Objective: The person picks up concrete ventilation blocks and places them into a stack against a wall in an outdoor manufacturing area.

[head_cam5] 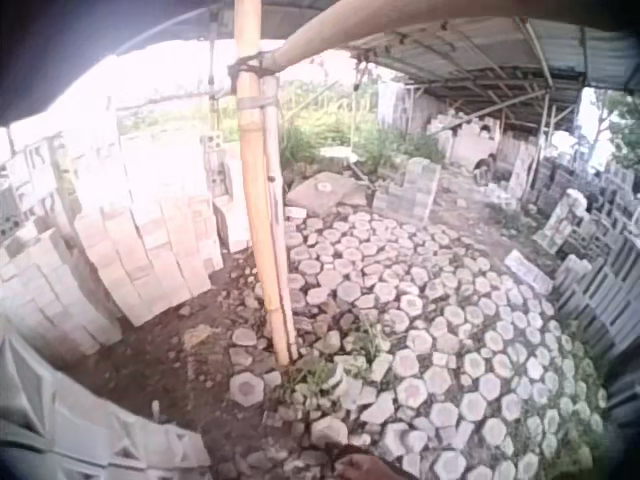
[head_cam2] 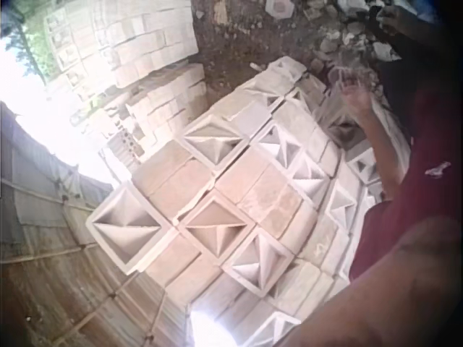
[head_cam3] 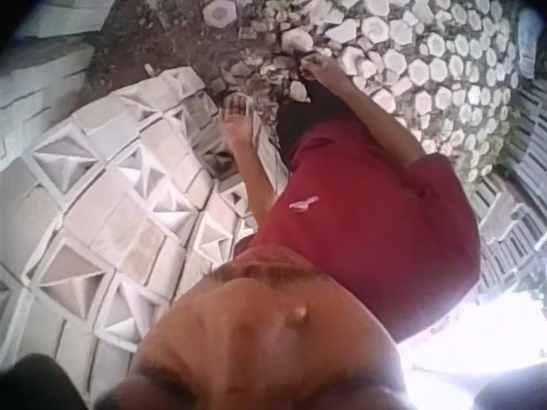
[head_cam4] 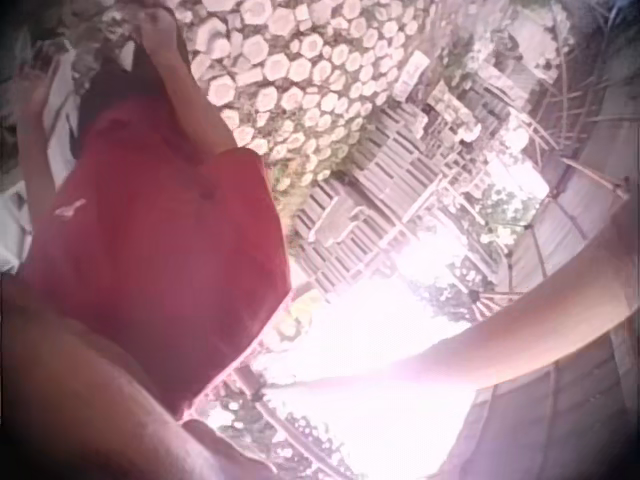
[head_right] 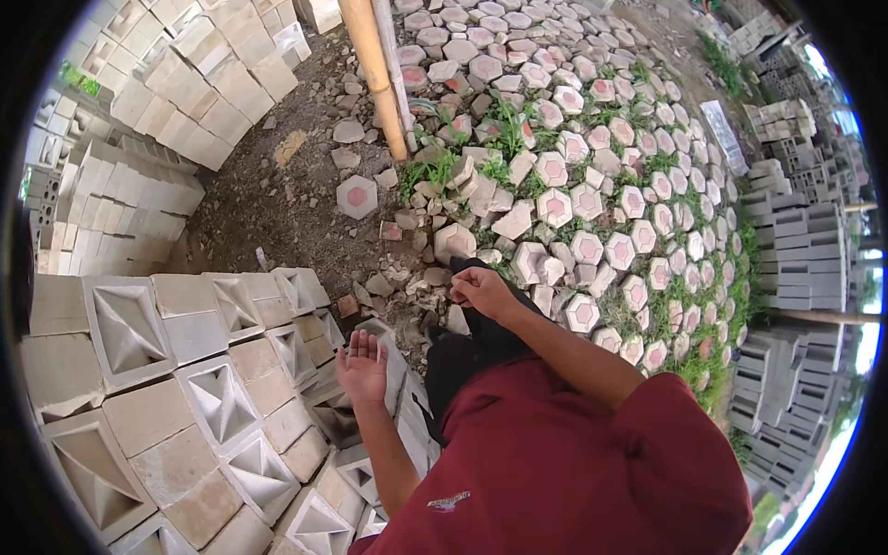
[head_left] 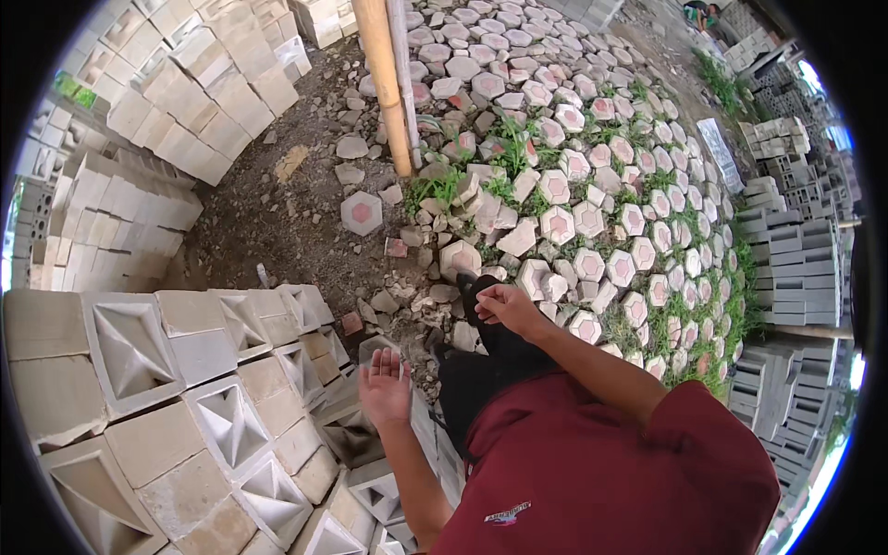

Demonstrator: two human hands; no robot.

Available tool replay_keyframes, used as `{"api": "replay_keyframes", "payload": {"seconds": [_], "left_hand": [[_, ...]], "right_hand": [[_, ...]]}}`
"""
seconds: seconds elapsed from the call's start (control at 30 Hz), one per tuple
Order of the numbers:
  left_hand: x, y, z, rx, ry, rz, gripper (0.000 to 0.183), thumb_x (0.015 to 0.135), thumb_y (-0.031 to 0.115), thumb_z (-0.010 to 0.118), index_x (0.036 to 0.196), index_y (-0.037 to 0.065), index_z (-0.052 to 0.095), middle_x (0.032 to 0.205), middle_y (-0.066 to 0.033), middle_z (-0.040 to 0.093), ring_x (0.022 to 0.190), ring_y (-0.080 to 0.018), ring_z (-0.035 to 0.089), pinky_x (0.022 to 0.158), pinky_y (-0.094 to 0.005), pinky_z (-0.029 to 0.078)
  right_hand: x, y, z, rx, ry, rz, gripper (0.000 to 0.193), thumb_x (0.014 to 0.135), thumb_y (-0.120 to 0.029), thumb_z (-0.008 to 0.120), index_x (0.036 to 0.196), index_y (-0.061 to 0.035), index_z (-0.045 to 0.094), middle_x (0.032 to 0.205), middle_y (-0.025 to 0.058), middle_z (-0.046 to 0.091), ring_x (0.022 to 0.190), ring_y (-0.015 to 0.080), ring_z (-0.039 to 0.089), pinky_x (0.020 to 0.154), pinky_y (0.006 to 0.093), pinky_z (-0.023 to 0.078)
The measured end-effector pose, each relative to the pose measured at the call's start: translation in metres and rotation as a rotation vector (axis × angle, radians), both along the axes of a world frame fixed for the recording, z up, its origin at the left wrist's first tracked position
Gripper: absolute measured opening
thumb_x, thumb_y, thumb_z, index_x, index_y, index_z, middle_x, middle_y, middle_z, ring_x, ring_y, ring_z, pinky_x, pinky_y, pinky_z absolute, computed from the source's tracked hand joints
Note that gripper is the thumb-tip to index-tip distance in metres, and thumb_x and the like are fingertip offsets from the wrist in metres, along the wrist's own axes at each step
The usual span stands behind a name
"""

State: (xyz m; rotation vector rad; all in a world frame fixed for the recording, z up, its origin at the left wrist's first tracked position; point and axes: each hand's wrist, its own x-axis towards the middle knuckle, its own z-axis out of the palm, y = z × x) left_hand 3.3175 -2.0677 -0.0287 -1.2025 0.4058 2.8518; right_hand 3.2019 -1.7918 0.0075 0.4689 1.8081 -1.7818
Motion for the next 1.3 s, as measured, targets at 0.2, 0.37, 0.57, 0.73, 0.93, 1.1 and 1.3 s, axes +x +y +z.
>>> {"api": "replay_keyframes", "payload": {"seconds": [0.2,0.37,0.57,0.73,0.93,1.1,1.3], "left_hand": [[-0.041,0.039,-0.016,0.138,0.007,-0.156,0.039,0.093,0.039,0.043,0.112,0.007,0.053,0.11,-0.0079,0.06,0.098,-0.0234,0.056,0.09,-0.0448,0.042],[-0.073,0.086,-0.039,0.186,-0.042,-0.238,0.037,0.092,0.035,0.046,0.109,0.004,0.056,0.106,-0.0087,0.062,0.096,-0.0243,0.059,0.088,-0.0446,0.045],[-0.095,0.158,-0.071,0.14,-0.228,-0.392,0.036,0.092,0.035,0.047,0.11,0.004,0.054,0.105,-0.0085,0.06,0.095,-0.0227,0.056,0.089,-0.0429,0.044],[-0.129,0.23,-0.087,0.008,-0.375,-0.545,0.037,0.092,0.036,0.047,0.111,0.005,0.054,0.106,-0.0082,0.059,0.097,-0.0228,0.054,0.089,-0.0428,0.043],[-0.219,0.353,-0.09,-0.142,-0.418,-0.819,0.037,0.092,0.036,0.047,0.11,0.005,0.053,0.104,-0.0074,0.058,0.095,-0.022,0.054,0.089,-0.0414,0.043],[-0.298,0.471,-0.07,-0.194,-0.328,-0.968,0.038,0.094,0.036,0.045,0.112,0.003,0.052,0.103,-0.0084,0.059,0.095,-0.0219,0.055,0.088,-0.0405,0.043],[-0.373,0.584,-0.007,-0.224,-0.176,-1.162,0.037,0.094,0.034,0.044,0.112,0.003,0.052,0.107,-0.0112,0.06,0.098,-0.0232,0.056,0.087,-0.0407,0.045]], "right_hand": [[0.028,0.037,-0.01,0.089,-0.054,-0.106,0.022,0.089,-0.02,0.058,0.1,-0.0002,0.059,0.082,0.0039,0.066,0.073,0.0093,0.062,0.066,0.0235,0.05],[0.035,0.08,-0.022,0.286,0.073,0.013,0.025,0.086,-0.02,0.061,0.098,0.0019,0.061,0.08,0.0053,0.066,0.071,0.0108,0.061,0.068,0.0258,0.05],[0.035,0.149,-0.042,0.373,-0.083,-0.044,0.024,0.087,-0.017,0.061,0.099,0.0032,0.06,0.083,0.0052,0.065,0.076,0.0095,0.062,0.071,0.0246,0.05],[0.015,0.22,-0.075,0.254,-0.12,-0.21,0.023,0.086,-0.019,0.061,0.096,0.002,0.062,0.079,0.0051,0.065,0.07,0.0082,0.061,0.067,0.024,0.049],[-0.045,0.323,-0.1,0.099,-0.24,-0.439,0.023,0.086,-0.016,0.06,0.099,0.0031,0.061,0.084,0.0059,0.066,0.076,0.0105,0.064,0.071,0.0246,0.051],[-0.078,0.415,-0.07,0.185,-0.203,-0.42,0.026,0.088,-0.017,0.06,0.102,0.0043,0.059,0.088,0.0068,0.065,0.08,0.0122,0.064,0.073,0.026,0.051],[-0.129,0.504,-0.018,0.413,-0.08,-0.563,0.026,0.085,-0.019,0.062,0.097,0.0033,0.062,0.084,0.0107,0.067,0.076,0.0151,0.064,0.071,0.0289,0.051]]}}
